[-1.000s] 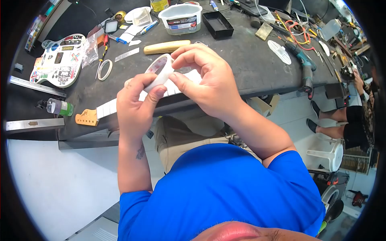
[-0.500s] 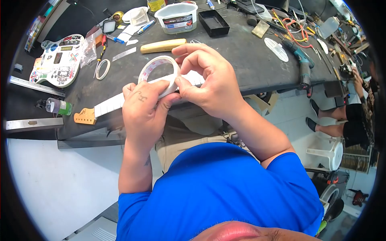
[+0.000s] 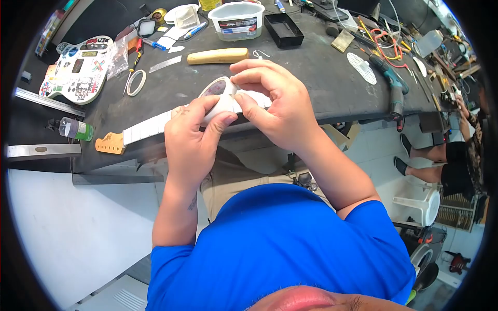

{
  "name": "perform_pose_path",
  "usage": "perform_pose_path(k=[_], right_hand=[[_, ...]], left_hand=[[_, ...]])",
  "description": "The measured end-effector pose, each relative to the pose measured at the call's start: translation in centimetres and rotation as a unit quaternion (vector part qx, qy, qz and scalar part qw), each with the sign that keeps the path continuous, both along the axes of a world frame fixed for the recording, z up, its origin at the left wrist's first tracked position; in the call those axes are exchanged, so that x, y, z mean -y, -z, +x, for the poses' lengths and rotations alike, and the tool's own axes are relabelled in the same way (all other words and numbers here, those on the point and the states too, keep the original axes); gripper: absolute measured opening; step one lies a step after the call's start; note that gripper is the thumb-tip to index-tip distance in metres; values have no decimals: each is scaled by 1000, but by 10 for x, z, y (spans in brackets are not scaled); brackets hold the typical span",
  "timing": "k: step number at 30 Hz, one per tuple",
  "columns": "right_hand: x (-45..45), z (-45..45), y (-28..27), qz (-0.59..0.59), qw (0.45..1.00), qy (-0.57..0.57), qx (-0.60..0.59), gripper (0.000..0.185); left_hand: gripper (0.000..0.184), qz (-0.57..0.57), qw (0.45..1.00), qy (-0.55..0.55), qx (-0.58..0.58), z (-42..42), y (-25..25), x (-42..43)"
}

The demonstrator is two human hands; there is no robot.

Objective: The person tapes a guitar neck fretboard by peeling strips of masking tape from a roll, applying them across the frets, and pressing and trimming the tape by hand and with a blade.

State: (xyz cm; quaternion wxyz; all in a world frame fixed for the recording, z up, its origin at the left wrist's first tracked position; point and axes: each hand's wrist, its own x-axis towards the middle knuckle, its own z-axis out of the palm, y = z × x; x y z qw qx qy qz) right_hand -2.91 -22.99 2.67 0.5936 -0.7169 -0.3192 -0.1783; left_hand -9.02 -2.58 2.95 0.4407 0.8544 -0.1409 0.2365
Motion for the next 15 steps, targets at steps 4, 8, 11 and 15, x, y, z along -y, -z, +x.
perform_pose_path(k=[4,8,11,15], right_hand=[[0,-1,2,-6,1000,-5,5,12],[5,7,2,-34,999,13,12,10],[14,13,-1,-32,999,24,5,10],[20,1,-10,-42,999,9,10,10]], left_hand=[[30,-11,1000,16,-6,0,0,3],[19,-6,997,69,-19,0,1,-7],[15,65,996,68,-8,7,-4,-23],[10,82,995,-55,4,7,-4,-13]])
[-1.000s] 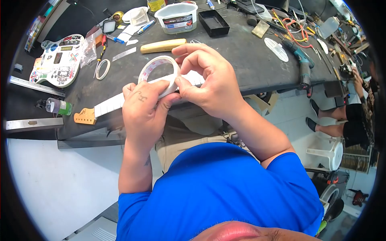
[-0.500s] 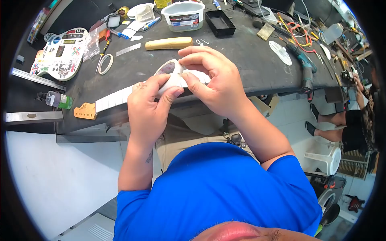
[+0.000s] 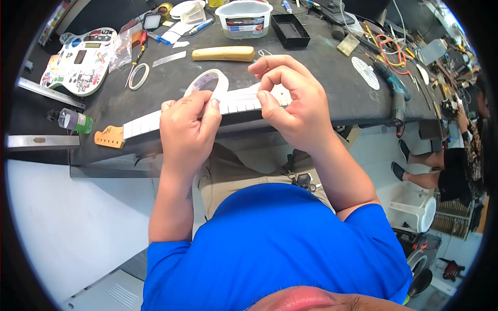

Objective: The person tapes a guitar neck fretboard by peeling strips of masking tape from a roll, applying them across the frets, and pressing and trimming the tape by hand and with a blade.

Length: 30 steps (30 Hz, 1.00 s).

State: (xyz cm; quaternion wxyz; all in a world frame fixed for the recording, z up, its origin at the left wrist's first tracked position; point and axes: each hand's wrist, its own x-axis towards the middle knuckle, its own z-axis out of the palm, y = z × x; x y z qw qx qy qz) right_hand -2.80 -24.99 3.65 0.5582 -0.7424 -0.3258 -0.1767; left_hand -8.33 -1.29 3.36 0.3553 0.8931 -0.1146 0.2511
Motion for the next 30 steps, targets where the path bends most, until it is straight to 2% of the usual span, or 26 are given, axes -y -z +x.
perform_pose_path(k=[2,5,6,10,14,16,19,22,23,25,27,29,30], right_hand=[[1,6,8,8,1000,-4,-21,14],[2,13,13,150,982,49,-100,22],[4,17,10,154,985,48,-57,30],[-13,8,-6,-4,998,-7,60,30],[-39,2,11,-12,995,25,91,20],[-43,7,22,-12,987,42,153,18],[-48,10,29,-4,974,46,220,18],[-47,12,34,-38,960,49,274,20],[-46,13,36,-56,953,51,292,22],[-36,-2,41,-12,959,17,283,22],[-22,-16,45,47,963,-17,265,22],[-10,-19,42,155,985,-11,76,16],[-3,-21,42,206,978,-3,-21,15]], left_hand=[[9,21,999,-18,33,2,0,-1],[9,40,996,-32,72,5,2,-3],[9,51,995,-35,76,5,1,-2],[11,136,986,-26,90,2,-5,11],[21,179,982,-37,57,-3,-7,17],[22,174,984,-26,41,-6,-7,18],[22,125,992,-27,2,-6,-4,21],[24,-32,991,24,-126,-5,-5,19],[23,-98,986,17,-131,-2,0,20],[21,-227,964,1,-137,9,21,21],[22,-58,992,-76,-84,39,34,-3],[25,134,982,-136,-12,69,54,-34],[26,240,959,-150,36,79,65,-42]])
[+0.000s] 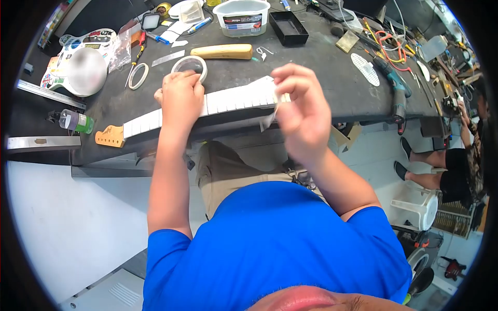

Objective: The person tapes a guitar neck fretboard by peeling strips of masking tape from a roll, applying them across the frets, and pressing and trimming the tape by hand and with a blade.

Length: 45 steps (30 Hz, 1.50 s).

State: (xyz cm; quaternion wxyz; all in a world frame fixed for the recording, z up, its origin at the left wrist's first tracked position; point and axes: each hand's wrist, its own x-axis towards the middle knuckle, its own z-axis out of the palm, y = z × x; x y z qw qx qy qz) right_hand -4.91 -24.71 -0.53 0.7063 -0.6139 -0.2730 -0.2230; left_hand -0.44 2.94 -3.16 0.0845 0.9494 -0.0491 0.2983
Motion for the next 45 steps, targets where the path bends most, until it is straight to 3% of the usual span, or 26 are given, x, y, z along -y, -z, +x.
perform_pose_path(k=[1,3,4,5,8,16,18,20,22,24,28,31,37,40,45], right_hand=[[11,3,1,77,992,-55,-87,18],[29,16,6,228,928,-160,-246,28],[32,18,9,222,932,-164,-237,33],[34,19,14,214,934,-170,-230,37],[31,14,12,219,929,-179,-237,39],[36,19,17,200,935,-180,-230,36],[43,29,19,34,989,-26,-139,32],[60,26,5,-178,975,127,-36,36],[74,41,9,-324,938,96,73,44],[67,39,15,-371,925,55,66,48],[54,45,39,-367,921,78,105,37],[56,45,47,-370,917,83,122,30],[49,40,44,-271,959,77,30,25],[46,42,43,-347,928,107,80,23],[55,47,51,-320,942,62,75,21]], left_hand=[[25,32,999,-29,20,4,1,3],[23,-100,991,89,-15,8,-13,15],[22,-165,974,148,-37,6,-22,27],[17,-359,894,237,-126,4,-29,44],[18,-502,768,335,-216,5,-36,81],[18,-504,747,340,-270,7,-46,105],[18,-466,772,335,-273,19,-42,100],[19,-395,813,323,-282,37,-35,91],[24,-340,821,311,-336,47,-37,90],[27,-320,817,307,-370,55,-34,92],[30,-366,804,268,-385,61,-22,97],[27,-369,825,277,-326,60,-15,97],[30,-380,825,260,-328,59,-13,97],[31,-372,829,259,-327,59,-12,97],[27,-367,821,243,-364,57,-17,99]])
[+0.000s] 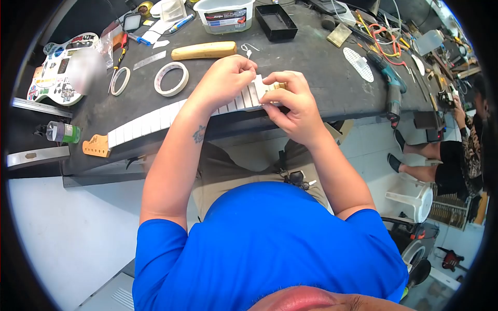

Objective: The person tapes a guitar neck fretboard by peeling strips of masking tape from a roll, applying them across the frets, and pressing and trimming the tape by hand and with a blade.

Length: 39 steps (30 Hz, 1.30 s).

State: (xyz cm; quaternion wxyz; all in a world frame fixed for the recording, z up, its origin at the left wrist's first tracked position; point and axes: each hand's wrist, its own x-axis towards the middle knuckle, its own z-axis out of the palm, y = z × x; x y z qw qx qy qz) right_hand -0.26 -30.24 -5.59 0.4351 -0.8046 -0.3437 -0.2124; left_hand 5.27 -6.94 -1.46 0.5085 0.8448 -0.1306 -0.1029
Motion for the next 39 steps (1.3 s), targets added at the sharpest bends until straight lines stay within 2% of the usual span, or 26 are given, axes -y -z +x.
perform_pose_path(k=[3,6,10,16,22,39], right_hand=[[7,-2,-1,13,999,-12,-35,21],[7,-1,-2,-1,999,-18,-29,22],[5,0,-1,-17,1000,-10,10,24],[7,-2,-1,25,999,-16,-30,25],[5,-2,-3,0,1000,-13,-3,21],[6,-1,1,11,999,-21,-22,19]], left_hand=[[29,83,994,25,61,0,0,2],[31,94,993,17,62,-1,-1,4],[32,99,993,20,67,1,3,4],[33,83,996,6,36,-1,0,6],[32,106,993,15,57,1,4,4],[32,112,992,9,62,2,7,4]])
